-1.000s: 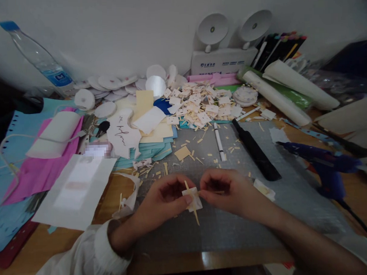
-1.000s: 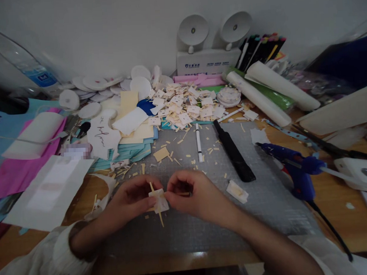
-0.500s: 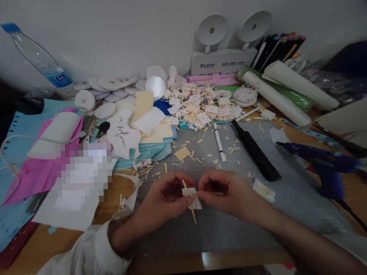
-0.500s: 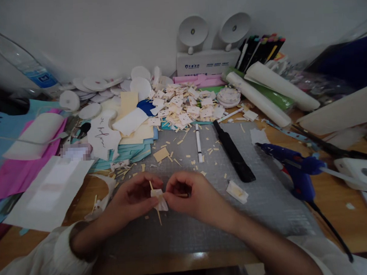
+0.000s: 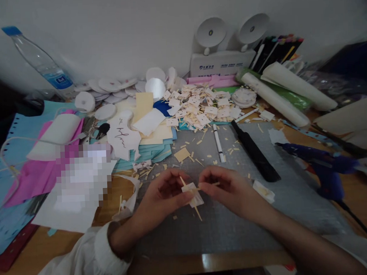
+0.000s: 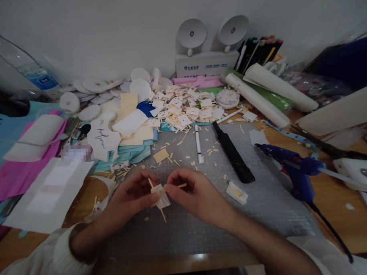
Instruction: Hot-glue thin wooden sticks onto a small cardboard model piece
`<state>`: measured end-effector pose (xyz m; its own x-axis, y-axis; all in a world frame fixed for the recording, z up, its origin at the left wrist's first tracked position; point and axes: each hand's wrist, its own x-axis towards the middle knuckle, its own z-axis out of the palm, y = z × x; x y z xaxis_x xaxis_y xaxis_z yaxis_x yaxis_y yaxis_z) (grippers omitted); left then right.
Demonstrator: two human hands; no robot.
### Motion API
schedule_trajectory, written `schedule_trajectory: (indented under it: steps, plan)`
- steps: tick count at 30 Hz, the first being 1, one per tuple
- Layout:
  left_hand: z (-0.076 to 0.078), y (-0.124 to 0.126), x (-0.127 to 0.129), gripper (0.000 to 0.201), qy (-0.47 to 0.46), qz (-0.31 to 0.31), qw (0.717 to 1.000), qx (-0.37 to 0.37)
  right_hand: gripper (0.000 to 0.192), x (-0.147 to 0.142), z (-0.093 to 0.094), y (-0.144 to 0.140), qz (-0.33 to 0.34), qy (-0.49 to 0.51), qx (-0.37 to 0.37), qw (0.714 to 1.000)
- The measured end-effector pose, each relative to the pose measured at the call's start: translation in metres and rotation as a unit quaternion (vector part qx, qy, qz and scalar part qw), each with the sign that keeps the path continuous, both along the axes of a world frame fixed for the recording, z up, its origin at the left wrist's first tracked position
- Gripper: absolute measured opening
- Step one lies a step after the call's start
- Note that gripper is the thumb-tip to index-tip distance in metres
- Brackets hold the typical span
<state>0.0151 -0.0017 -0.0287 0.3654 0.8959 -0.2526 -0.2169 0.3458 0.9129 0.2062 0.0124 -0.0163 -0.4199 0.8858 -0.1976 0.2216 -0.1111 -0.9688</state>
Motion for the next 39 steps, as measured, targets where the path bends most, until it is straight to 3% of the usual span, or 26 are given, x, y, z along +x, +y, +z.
schedule_trajectory:
  steps: [5,12,18,22,26,29,39]
  plan:
    - [-0.008,0.001,-0.001,0.025,-0.025,0.043,0.998,0.025,0.022,0.001,0.000,0.002,-0.077,0.039,0.007,0.996]
    - [-0.012,0.001,-0.004,0.018,0.016,0.046,0.998,0.050,0.020,-0.011,-0.014,-0.004,-0.006,0.063,-0.033,0.997]
    - [-0.011,0.000,-0.005,0.013,0.005,0.039,0.999,0.031,0.018,-0.008,-0.010,-0.002,-0.014,0.065,-0.016,0.998]
    - [-0.008,0.002,-0.008,0.016,0.024,0.020,1.000,0.000,0.017,-0.004,-0.008,-0.002,0.019,0.071,-0.038,0.997]
    - [-0.003,0.003,-0.008,0.019,0.067,-0.022,0.997,0.017,0.015,-0.002,-0.005,-0.004,0.054,0.047,-0.046,0.996]
    - [0.001,0.003,-0.006,0.018,0.090,-0.015,0.996,0.020,0.015,-0.002,-0.001,-0.004,0.073,0.028,-0.034,0.996]
    - [0.002,0.004,-0.005,0.019,0.110,0.012,0.992,0.067,0.010,-0.001,-0.004,-0.005,0.052,0.023,0.006,0.998]
